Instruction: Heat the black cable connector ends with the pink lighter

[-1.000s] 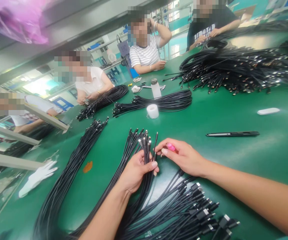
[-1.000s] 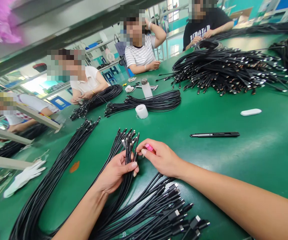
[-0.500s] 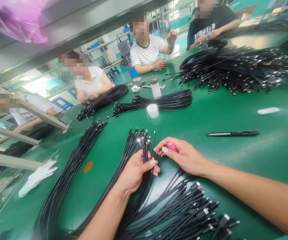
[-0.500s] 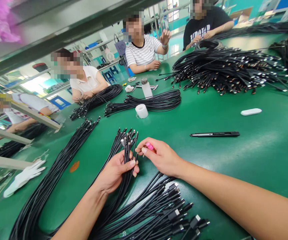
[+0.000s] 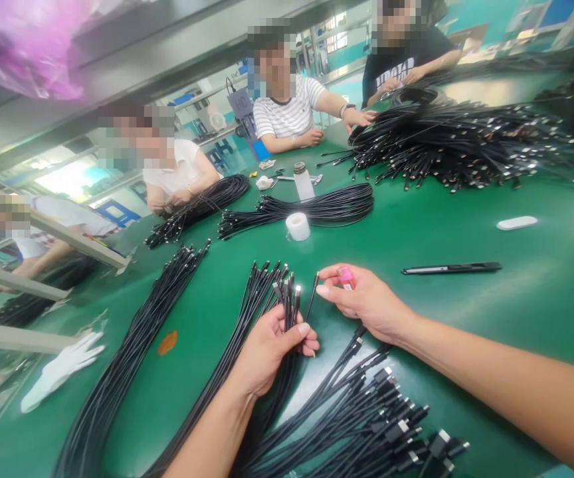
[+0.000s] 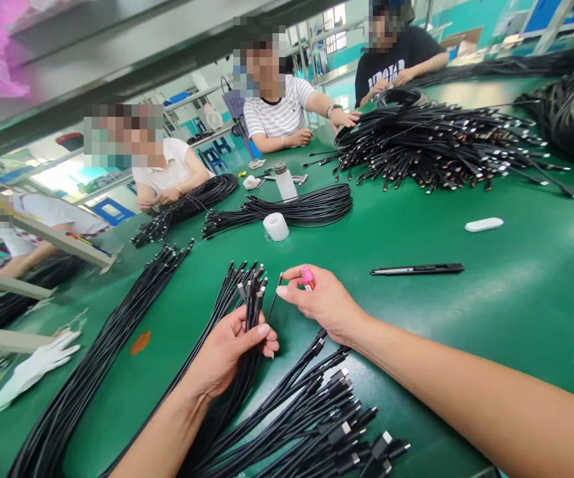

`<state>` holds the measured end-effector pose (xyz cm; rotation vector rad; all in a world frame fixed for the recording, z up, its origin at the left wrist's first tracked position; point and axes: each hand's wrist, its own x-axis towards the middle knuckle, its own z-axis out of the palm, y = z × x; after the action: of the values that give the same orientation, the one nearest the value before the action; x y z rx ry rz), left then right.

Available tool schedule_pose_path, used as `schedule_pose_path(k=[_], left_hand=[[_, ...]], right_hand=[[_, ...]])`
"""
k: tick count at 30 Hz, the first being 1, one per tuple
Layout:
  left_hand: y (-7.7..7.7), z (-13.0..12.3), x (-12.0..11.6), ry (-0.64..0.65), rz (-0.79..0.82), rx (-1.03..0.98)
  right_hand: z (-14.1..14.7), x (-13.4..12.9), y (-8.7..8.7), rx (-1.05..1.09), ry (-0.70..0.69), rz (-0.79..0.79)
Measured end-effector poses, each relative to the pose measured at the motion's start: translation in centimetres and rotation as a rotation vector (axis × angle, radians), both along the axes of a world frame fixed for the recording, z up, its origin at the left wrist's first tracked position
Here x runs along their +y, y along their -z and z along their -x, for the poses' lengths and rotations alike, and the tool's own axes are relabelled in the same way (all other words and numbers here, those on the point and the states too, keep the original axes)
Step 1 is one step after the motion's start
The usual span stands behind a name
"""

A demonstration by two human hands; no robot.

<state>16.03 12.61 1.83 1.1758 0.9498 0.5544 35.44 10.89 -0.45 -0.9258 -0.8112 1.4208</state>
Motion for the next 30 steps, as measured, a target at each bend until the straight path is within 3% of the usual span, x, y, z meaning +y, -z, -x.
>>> schedule_pose_path(k=[25,30], left_hand=[[0.25,-0.12,-0.31,0.02,-0.059,0.047],[0.48,-0.11,-0.4,0.045,-0.009,0.02]], right_hand=[[0.02,-0.23,-0.57,0.011,-0.056,0.004],[0.04,-0.14,-0.45,0.027,-0.041,0.015]])
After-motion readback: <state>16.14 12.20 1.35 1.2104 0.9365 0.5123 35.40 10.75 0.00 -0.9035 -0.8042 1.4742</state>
